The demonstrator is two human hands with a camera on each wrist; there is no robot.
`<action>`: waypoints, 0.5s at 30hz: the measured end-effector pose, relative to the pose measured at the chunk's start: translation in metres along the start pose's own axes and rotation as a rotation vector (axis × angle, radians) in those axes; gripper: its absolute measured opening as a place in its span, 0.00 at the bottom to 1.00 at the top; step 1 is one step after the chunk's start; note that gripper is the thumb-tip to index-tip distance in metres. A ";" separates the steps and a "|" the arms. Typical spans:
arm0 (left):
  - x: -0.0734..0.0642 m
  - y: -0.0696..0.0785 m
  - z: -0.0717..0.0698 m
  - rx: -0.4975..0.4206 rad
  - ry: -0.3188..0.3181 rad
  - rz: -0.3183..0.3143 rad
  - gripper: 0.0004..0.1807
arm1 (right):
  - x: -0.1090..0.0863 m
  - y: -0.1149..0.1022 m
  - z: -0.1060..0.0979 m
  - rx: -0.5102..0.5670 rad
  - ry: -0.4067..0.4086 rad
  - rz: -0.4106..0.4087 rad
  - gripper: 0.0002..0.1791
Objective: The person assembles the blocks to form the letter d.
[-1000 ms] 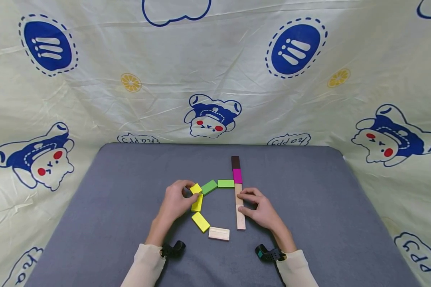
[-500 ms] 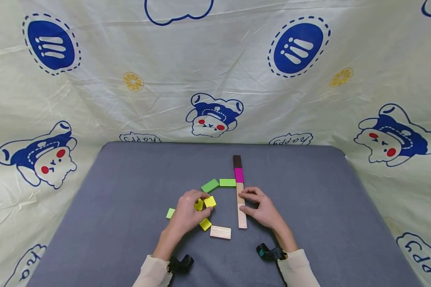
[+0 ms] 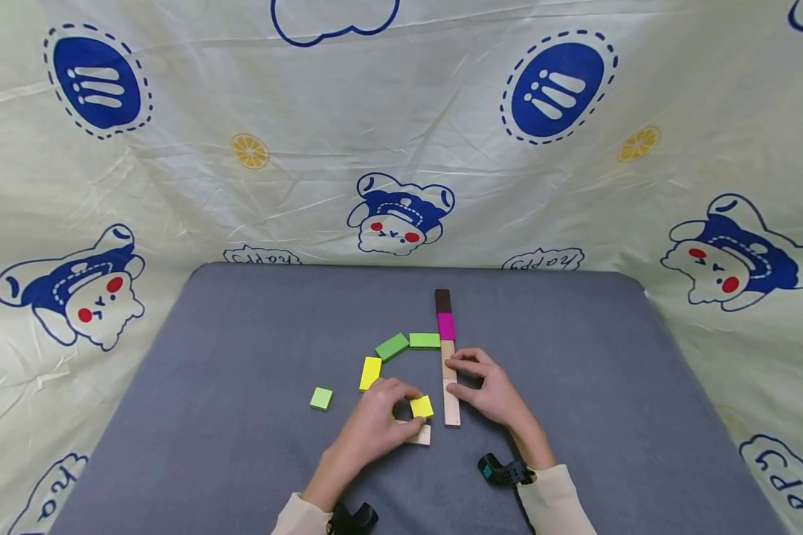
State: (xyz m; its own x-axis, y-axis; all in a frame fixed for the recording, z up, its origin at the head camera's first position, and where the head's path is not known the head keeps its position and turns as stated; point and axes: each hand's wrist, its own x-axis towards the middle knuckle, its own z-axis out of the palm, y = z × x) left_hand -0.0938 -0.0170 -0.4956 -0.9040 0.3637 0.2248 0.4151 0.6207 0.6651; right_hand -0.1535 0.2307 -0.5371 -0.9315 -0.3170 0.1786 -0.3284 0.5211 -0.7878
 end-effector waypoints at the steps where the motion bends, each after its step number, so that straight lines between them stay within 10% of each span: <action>1: 0.000 0.001 0.002 -0.004 -0.010 -0.002 0.14 | 0.000 0.000 0.000 0.003 0.001 -0.006 0.22; 15: -0.004 0.010 0.019 0.021 -0.104 0.008 0.14 | -0.001 -0.011 -0.002 0.025 -0.010 -0.008 0.22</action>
State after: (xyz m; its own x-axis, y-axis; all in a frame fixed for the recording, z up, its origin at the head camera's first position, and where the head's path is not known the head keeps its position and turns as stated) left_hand -0.0839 0.0013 -0.5033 -0.8857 0.4380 0.1540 0.4252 0.6317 0.6482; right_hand -0.1492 0.2273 -0.5272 -0.9272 -0.3291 0.1788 -0.3314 0.4989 -0.8008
